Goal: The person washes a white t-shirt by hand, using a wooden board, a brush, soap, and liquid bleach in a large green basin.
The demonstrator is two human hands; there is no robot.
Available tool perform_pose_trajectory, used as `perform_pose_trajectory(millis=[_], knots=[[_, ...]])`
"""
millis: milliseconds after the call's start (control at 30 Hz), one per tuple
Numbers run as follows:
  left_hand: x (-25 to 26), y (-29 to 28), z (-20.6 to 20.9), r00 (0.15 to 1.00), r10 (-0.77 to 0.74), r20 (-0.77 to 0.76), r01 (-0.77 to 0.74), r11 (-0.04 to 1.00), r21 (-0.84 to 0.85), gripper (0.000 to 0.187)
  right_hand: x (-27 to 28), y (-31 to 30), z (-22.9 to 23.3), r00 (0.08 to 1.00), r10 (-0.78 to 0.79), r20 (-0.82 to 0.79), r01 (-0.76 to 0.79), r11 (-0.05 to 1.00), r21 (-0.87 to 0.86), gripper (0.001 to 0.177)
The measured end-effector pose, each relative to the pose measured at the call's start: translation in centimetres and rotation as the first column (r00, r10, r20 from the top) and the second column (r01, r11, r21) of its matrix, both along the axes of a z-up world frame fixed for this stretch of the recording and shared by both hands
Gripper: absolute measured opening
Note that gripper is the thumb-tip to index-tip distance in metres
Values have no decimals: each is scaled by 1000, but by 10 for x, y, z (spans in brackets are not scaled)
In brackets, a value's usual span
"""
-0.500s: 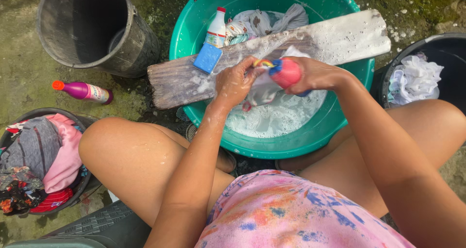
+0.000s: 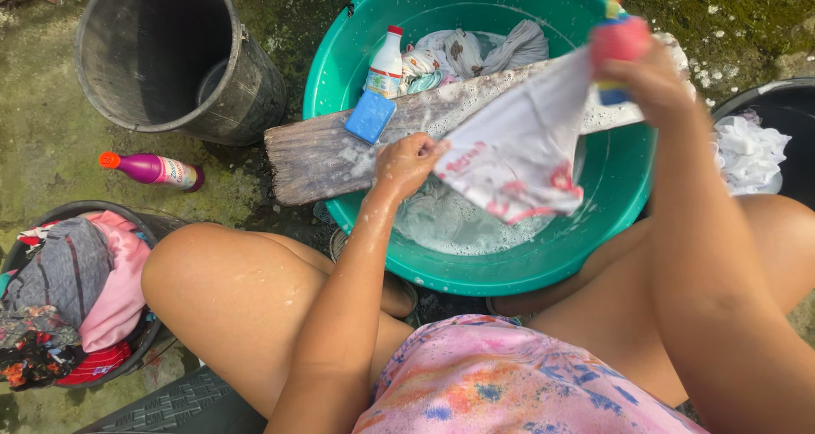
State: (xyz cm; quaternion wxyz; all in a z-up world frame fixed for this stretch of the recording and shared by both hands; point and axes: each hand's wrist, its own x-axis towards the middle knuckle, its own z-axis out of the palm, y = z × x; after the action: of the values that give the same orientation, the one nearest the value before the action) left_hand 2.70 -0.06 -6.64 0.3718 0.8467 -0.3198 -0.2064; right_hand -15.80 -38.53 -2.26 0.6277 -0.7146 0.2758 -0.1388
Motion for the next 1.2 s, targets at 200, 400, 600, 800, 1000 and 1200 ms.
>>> perform_pose_trajectory(millis=[200, 400, 600, 800, 1000, 1200], knots=[[2, -4, -63, 972, 186, 143, -212, 957, 200, 30, 111, 207, -142, 966, 138, -218, -258, 504, -824, 46], [2, -1, -51, 970, 242, -6, -227, 922, 314, 33, 80, 100, -82, 958, -248, -141, -94, 192, -977, 42], [2, -2, -58, 972, 206, 114, -229, 939, 256, 32, 96, 221, -113, 953, 84, -289, -301, 335, -893, 51], [1, -3, -52, 975, 216, 52, -222, 933, 282, 34, 82, 103, -126, 919, -306, -248, -158, 290, -944, 55], [-2, -2, -48, 979, 181, 94, -200, 944, 264, 32, 83, 231, -145, 964, 16, -267, -257, 329, -909, 59], [-16, -4, -60, 925, 38, 379, -97, 986, 139, 21, 19, 177, -132, 961, -274, 38, 185, 536, -824, 47]])
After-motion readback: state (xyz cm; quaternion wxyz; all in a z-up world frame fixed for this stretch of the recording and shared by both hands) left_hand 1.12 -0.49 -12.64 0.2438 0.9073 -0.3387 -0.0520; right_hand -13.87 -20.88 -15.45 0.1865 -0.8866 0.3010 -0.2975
